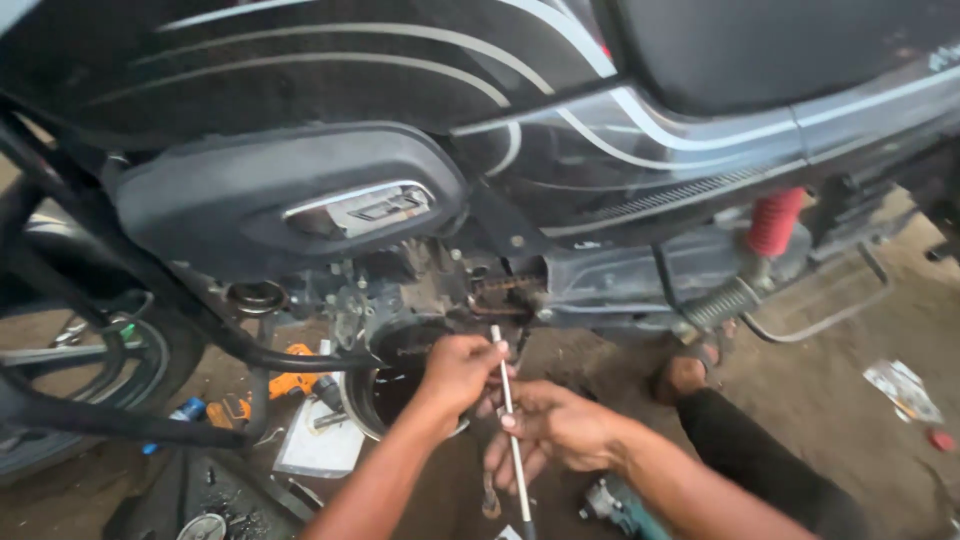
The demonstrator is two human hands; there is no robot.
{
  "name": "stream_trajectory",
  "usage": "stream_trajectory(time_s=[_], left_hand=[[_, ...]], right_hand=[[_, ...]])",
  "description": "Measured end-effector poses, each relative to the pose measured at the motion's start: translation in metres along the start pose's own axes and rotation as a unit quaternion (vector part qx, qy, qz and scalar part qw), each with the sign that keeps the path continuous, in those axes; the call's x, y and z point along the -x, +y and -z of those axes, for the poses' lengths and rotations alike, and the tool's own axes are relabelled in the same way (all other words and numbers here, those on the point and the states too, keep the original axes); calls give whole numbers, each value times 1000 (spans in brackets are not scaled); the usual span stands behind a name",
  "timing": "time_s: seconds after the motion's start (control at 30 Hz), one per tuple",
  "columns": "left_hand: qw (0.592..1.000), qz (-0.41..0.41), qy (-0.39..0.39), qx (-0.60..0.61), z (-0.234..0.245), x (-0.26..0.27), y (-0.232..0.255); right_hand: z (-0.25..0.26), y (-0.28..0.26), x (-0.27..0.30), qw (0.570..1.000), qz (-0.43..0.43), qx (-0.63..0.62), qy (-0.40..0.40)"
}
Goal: Using a T-handle socket wrench and other tools to work on the engine and chain area of a motorcycle.
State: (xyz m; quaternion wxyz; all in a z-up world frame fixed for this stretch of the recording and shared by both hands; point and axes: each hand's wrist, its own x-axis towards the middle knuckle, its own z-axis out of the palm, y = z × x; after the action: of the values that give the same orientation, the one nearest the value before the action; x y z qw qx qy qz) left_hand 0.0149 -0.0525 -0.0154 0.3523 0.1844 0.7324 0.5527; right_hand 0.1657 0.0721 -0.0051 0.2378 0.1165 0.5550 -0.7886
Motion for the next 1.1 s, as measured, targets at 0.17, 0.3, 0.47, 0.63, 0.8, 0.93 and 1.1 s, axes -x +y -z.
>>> stream_trajectory(time_s=[0.17,0.3,0.47,0.63,0.8,0.93,1.1], left_hand=[[990,11,7,142,10,-17,-11],[993,-11,71,90,18,-24,-9],[994,33,52,90,8,-21,7],[991,18,68,110,9,-28,6],[991,9,73,111,9,-30,8],[985,18,72,159,10,-34,2],[976,46,55,204,12,-27,9]], right_hand=[[-2,-6,-20,998,46,-51,-1],[6,11,-20,991,60,-113,-26],[-5,15,-3,980,39,-179,-79],[-8,8,-2,978,29,-187,-84],[-14,3,-1,974,46,-199,-98],[-9,19,-9,975,55,-198,-81],[4,40,-20,980,63,-185,-40]])
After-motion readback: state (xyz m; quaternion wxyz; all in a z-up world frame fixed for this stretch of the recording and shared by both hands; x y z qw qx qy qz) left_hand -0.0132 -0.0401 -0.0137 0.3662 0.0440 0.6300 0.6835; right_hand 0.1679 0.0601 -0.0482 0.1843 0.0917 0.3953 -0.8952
